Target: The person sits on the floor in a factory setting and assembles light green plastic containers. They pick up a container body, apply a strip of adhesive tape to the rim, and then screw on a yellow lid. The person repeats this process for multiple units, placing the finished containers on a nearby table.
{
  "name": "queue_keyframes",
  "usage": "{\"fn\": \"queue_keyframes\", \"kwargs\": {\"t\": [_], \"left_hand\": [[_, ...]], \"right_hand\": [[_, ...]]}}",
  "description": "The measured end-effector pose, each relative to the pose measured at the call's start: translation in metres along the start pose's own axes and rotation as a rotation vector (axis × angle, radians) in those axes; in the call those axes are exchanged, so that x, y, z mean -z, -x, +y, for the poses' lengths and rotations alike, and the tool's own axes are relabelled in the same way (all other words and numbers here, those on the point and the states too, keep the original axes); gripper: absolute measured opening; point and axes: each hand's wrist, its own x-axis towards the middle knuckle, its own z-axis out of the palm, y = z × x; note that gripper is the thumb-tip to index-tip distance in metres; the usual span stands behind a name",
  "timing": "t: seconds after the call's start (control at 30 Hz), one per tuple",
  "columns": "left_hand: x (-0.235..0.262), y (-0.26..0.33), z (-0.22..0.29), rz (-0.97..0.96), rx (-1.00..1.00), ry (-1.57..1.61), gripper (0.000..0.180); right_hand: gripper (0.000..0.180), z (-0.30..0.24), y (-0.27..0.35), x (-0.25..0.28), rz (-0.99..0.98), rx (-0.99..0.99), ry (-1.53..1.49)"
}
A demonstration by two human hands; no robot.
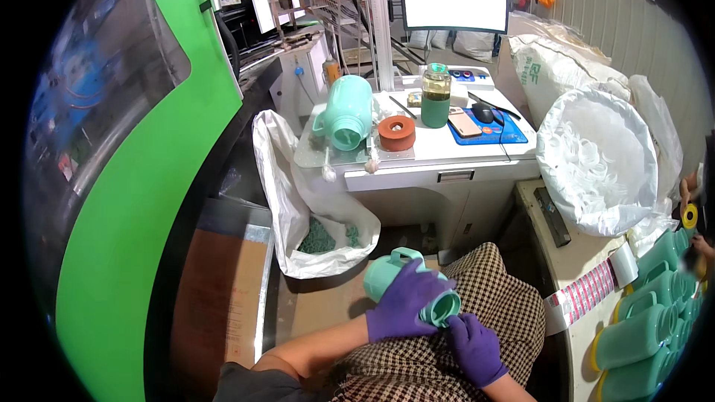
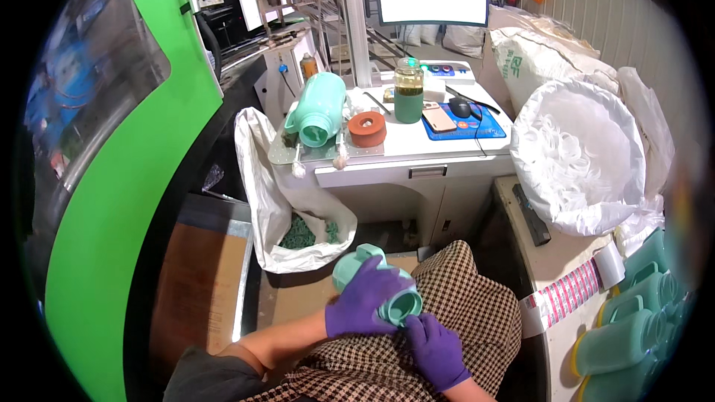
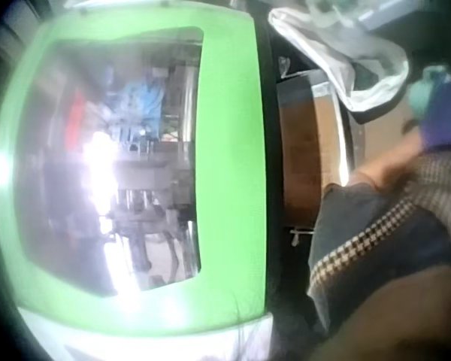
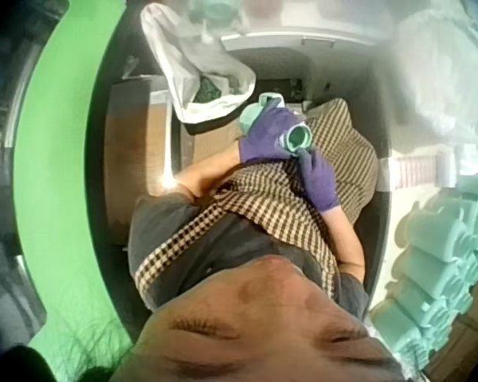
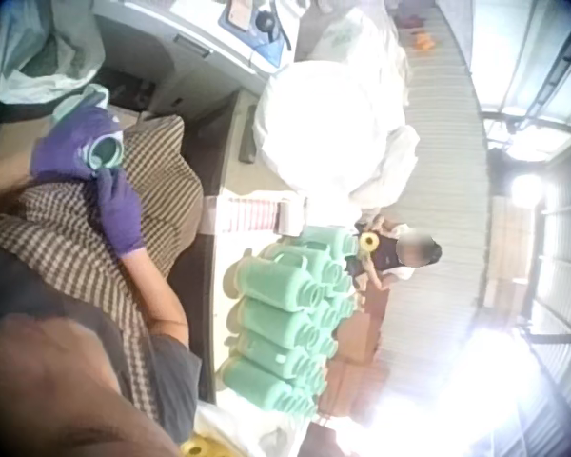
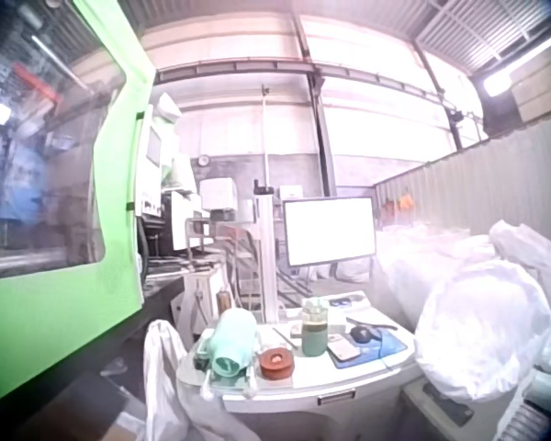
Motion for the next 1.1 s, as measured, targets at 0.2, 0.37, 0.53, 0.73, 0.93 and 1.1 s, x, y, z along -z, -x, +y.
{"fn": "queue_keyframes", "kwargs": {"t": [0.2, 0.37, 0.53, 0.73, 0.93, 1.1], "left_hand": [[-0.020, 0.005, 0.028, 0.016, -0.141, -0.253, 0.101], [-0.030, 0.021, -0.030, 0.093, 0.217, -0.108, 0.085], [-0.021, 0.096, -0.044, 0.186, 0.424, 0.199, 0.049], [0.017, 0.094, -0.013, 0.149, 0.122, -0.004, 0.036], [0.013, 0.083, -0.005, 0.119, 0.337, 0.110, 0.038], [-0.003, 0.089, -0.023, 0.234, 0.301, 0.004, 0.060]], "right_hand": [[0.018, 0.013, 0.012, -0.017, -0.096, -0.471, -0.518], [0.027, 0.002, 0.056, -0.006, -0.070, 0.102, -0.485], [0.038, 0.008, 0.045, 0.036, -0.233, -0.109, 1.448], [0.042, -0.017, -0.165, 0.001, 0.502, 0.162, -0.509], [0.061, -0.024, -0.180, -0.038, 0.205, 0.452, -0.399], [0.033, 0.112, -0.161, 0.074, 0.562, 0.244, 0.168]]}}
